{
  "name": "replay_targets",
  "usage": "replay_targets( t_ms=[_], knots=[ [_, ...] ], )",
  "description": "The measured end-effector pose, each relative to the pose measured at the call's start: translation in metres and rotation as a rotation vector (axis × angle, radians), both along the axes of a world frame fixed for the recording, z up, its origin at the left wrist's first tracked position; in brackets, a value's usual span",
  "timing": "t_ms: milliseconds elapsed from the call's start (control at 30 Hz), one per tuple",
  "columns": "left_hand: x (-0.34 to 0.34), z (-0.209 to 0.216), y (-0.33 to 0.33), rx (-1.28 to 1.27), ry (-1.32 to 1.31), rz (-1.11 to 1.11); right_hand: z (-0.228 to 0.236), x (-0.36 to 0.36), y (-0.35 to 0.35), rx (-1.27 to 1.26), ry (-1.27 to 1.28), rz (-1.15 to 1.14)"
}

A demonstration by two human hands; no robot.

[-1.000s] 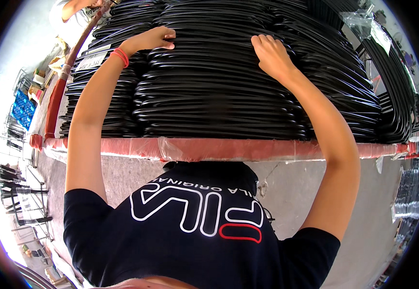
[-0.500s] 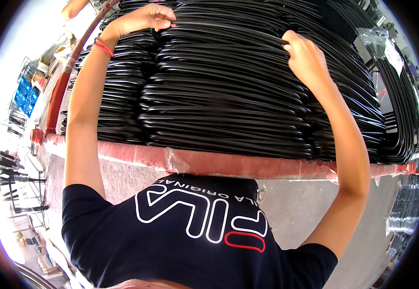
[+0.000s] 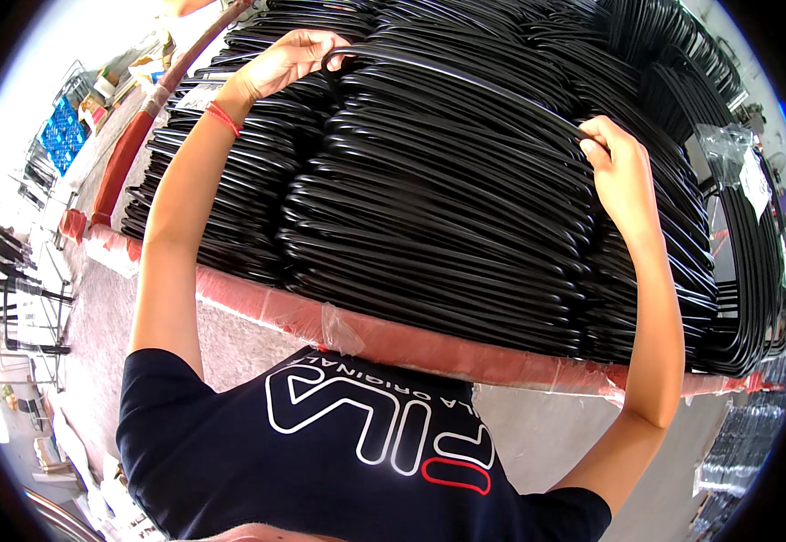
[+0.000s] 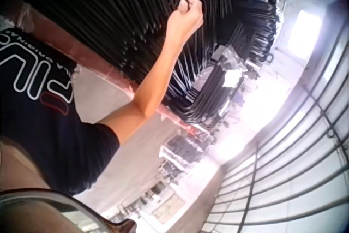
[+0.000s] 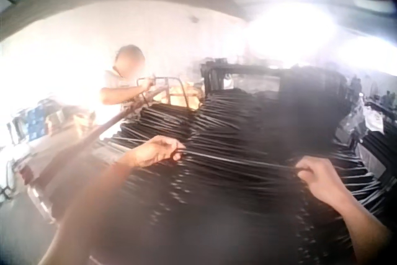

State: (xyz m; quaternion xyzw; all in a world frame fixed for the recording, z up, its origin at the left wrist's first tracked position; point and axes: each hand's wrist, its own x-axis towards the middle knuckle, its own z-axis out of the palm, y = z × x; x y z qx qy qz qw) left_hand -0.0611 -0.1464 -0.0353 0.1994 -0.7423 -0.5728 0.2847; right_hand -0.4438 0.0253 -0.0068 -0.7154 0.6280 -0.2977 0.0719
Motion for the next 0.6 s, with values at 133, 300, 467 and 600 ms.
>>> replay_targets(
  t_ms=[133,300,467,600],
  knots=[
    [0.000,-0.001,0.000,-0.022,0.002,0.027,-0.001,-0.003,0.001,-0.028,-0.043,0.025],
    [0.002,0.007,0.009,-0.028,0.088,0.098,0.012,-0.002,0.003,-0.097,-0.051,0.034],
    [-0.012,0.024,0.024,-0.090,0.193,0.263,0.029,-0.011,0.003,-0.163,-0.105,0.054],
    [-0.014,0.031,0.036,-0.071,0.299,0.343,0.047,-0.005,0.008,-0.170,-0.108,0.036]
  ],
)
